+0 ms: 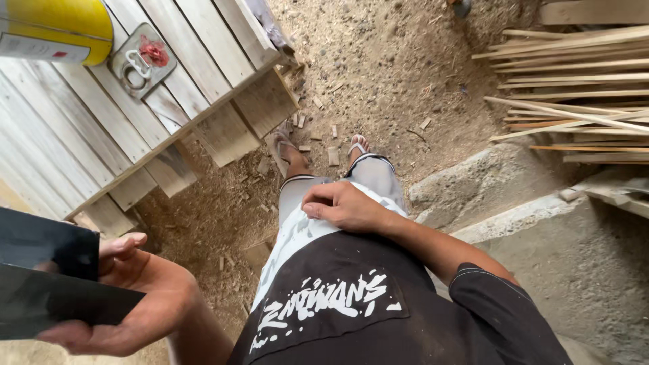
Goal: The person prepares two sanding pads, then uses a stick to scoop wood filler from a can and spread it onto the pads. The person is in a woodworking area with wood scraps and tools visible.
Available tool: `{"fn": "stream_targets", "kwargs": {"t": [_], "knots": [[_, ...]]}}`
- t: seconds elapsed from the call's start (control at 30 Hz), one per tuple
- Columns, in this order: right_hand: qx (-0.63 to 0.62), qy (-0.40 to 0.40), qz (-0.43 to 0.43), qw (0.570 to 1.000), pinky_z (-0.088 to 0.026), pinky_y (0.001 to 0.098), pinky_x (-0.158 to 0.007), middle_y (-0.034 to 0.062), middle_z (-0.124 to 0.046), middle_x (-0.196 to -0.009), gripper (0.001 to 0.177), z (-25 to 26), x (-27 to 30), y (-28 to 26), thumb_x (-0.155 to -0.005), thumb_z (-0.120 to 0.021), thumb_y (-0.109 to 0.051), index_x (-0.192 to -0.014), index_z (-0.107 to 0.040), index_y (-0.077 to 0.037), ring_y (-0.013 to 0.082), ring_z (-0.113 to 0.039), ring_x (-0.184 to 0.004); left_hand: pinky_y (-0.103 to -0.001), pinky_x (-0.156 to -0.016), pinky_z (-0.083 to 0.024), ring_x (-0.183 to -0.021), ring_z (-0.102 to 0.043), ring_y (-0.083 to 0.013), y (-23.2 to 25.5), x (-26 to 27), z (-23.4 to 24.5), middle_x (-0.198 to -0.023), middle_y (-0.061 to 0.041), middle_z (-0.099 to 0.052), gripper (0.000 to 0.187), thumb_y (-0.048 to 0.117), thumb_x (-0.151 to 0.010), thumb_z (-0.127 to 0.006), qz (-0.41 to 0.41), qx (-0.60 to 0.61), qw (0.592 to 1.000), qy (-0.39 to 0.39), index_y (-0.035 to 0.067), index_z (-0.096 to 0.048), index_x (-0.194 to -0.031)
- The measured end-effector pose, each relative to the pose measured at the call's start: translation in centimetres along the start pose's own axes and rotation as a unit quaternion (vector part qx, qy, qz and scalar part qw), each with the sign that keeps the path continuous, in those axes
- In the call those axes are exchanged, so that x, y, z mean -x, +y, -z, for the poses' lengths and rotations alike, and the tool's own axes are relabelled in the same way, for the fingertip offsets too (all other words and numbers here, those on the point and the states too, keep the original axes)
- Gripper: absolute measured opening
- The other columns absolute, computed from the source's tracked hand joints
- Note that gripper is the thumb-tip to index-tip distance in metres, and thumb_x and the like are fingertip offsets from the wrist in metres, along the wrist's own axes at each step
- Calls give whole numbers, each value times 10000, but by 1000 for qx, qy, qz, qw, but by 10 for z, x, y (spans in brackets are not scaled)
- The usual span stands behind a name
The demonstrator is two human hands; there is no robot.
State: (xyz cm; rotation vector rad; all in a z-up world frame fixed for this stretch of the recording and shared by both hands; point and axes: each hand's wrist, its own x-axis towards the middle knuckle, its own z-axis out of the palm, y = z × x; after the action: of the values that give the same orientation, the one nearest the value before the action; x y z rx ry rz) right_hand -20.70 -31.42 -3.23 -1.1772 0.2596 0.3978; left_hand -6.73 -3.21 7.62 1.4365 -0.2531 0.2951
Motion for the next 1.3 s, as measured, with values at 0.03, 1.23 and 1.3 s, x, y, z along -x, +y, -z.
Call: {"fn": "stream_targets", "kwargs": {"t": [0.03, 1.23, 1.3], "knots": [[-8, -1, -3, 1000, -535, 257, -805, 30, -739, -940, 220, 3, 4, 1, -998, -654, -190, -1099, -706, -1, 84, -656, -889, -388, -735, -533, -751, -640, -340, 7, 3, -2, -936, -301, -639, 861, 658, -1085, -282, 1, -18, 1000, -12, -70, -461, -1509], [75, 17, 3, 997, -509, 243, -712, 10, -699, -846, 171, 38, -10, 3, -989, -651, -159, -1040, -712, -7, 60, -605, -794, -245, -686, -516, -774, -633, -116, 8, 103, -62, -865, -79, -696, 216, 137, -1040, -664, 189, -5, 979, 72, -19, -676, -890], [97, 26, -13, 995, -512, 243, -721, 14, -703, -838, 177, 42, -12, 6, -990, -647, -162, -1050, -714, -10, 62, -608, -793, -241, -694, -510, -721, -618, -97, 5, 107, -61, -826, -70, -693, 257, 128, -1060, -678, 184, -24, 981, 58, -14, -671, -846]]}}
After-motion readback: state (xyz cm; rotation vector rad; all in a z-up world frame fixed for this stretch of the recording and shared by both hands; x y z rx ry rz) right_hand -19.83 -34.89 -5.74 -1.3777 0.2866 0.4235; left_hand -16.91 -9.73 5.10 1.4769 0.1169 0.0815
